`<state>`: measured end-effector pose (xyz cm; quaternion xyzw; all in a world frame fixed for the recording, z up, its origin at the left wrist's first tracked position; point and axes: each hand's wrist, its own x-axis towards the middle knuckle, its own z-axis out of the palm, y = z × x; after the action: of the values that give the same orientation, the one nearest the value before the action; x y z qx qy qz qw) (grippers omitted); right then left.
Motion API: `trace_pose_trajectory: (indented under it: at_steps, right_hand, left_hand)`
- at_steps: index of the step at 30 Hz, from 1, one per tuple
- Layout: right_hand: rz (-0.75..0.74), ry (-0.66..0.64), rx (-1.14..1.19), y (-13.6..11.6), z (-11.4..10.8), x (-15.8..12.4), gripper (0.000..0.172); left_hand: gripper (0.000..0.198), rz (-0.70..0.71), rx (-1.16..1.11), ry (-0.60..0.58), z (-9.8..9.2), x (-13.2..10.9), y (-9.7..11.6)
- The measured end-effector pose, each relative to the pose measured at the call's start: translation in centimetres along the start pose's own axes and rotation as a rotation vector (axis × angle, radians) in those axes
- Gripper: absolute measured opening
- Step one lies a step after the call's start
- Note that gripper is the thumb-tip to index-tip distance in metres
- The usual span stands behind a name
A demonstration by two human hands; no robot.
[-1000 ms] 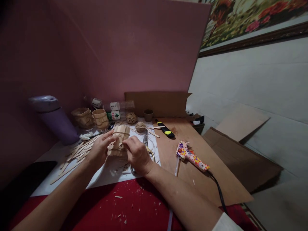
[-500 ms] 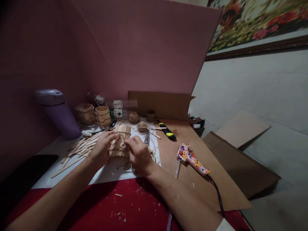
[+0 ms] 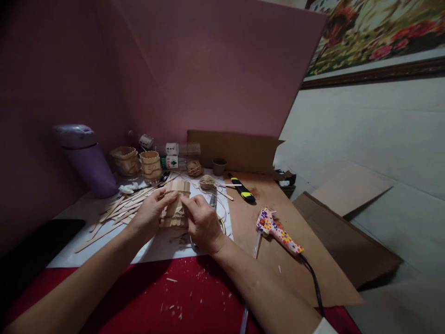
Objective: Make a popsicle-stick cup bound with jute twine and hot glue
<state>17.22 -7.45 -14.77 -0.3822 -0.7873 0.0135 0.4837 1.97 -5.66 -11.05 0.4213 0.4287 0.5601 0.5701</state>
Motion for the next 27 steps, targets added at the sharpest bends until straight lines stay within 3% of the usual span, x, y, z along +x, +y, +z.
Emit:
trace_pose_trajectory:
  at_steps: [7, 20, 27]
  right_hand:
    - [-0.007, 0.003, 0.015, -0.13, -0.32, 0.08, 0.041]
    - [0.011, 0.003, 0.062, -0.06, -0.34, 0.04, 0.040]
    - [-0.028, 0.013, 0.055, -0.01, -0.14, -0.05, 0.039]
  left_hand:
    - [0.043, -0.034, -0.089, -0.045, 0.14, -0.33, 0.25]
    - [0.057, -0.021, -0.043, -0.012, 0.28, -0.26, 0.40]
    - [0.044, -0.003, -0.066, -0.042, -0.01, -0.07, 0.16]
